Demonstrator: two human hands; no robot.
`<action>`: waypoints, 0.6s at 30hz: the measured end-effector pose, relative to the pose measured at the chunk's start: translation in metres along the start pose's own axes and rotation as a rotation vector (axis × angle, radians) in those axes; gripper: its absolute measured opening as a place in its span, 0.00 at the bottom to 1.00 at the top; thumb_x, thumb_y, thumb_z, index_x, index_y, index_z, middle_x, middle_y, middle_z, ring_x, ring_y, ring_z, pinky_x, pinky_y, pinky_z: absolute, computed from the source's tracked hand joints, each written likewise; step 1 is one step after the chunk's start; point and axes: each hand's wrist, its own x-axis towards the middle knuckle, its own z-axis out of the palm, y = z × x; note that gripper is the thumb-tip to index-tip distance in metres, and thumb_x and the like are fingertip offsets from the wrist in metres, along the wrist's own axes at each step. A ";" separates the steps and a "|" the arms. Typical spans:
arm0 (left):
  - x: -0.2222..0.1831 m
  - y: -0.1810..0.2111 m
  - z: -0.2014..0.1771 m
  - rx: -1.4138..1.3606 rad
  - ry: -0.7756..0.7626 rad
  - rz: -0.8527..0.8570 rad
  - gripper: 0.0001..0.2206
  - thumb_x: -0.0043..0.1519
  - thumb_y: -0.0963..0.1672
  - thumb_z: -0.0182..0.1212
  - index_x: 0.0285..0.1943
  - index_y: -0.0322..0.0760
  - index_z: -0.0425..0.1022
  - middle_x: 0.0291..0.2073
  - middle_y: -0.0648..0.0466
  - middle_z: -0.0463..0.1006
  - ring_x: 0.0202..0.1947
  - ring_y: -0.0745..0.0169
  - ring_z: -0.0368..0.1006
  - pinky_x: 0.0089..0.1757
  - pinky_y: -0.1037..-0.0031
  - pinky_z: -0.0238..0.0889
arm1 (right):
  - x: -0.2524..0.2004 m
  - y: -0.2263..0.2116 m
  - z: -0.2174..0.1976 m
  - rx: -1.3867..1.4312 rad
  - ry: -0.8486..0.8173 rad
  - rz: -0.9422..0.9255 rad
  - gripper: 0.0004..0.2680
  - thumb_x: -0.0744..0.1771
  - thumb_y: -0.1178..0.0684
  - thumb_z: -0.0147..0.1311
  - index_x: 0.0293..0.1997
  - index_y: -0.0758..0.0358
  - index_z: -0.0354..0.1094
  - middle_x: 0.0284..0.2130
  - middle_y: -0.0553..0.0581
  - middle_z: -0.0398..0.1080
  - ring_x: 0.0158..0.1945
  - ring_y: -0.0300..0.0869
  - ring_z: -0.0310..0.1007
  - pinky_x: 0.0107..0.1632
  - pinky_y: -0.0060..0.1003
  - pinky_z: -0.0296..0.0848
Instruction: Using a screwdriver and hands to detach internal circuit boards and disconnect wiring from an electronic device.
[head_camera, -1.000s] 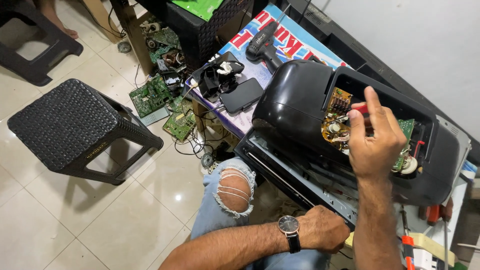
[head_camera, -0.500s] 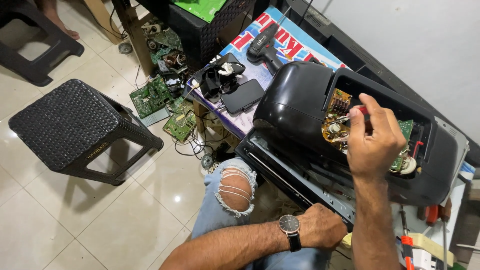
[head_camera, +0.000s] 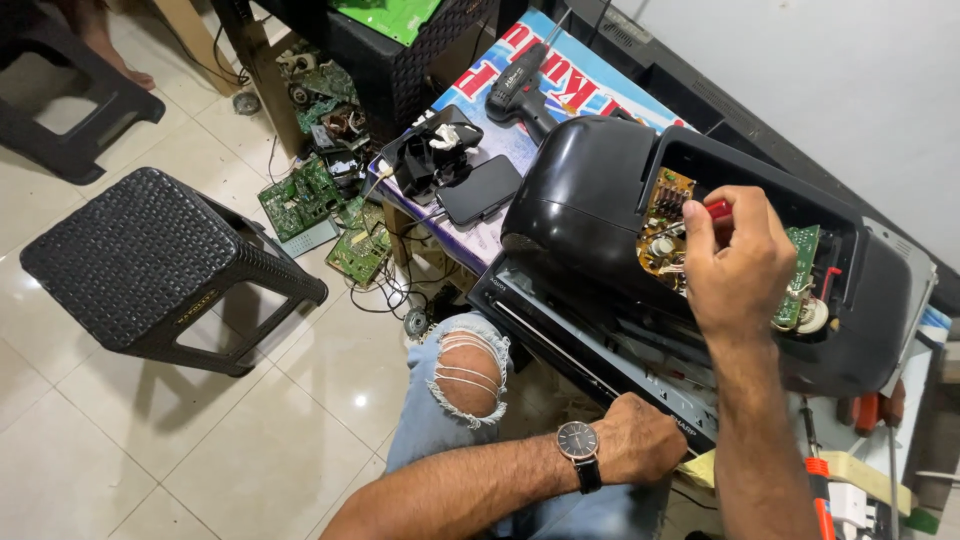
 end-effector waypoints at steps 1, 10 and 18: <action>0.000 0.000 0.000 0.003 -0.002 0.003 0.14 0.61 0.37 0.47 0.25 0.39 0.75 0.21 0.61 0.77 0.22 0.62 0.73 0.26 0.70 0.66 | -0.001 0.001 0.000 -0.002 0.003 0.002 0.05 0.73 0.63 0.63 0.45 0.68 0.68 0.35 0.60 0.71 0.34 0.46 0.71 0.34 0.38 0.72; 0.002 0.000 0.001 0.055 -0.115 -0.063 0.10 0.63 0.40 0.48 0.35 0.41 0.77 0.32 0.58 0.79 0.33 0.56 0.74 0.35 0.59 0.66 | 0.001 0.003 -0.002 -0.097 -0.017 -0.038 0.12 0.73 0.60 0.57 0.66 0.64 0.71 0.33 0.56 0.74 0.29 0.45 0.70 0.30 0.41 0.69; 0.007 0.001 0.004 0.095 -0.231 -0.123 0.10 0.65 0.43 0.49 0.46 0.43 0.79 0.42 0.55 0.80 0.43 0.50 0.75 0.43 0.48 0.66 | 0.004 0.001 -0.012 -0.212 -0.259 0.165 0.12 0.70 0.42 0.58 0.53 0.56 0.67 0.25 0.50 0.75 0.32 0.59 0.78 0.35 0.58 0.70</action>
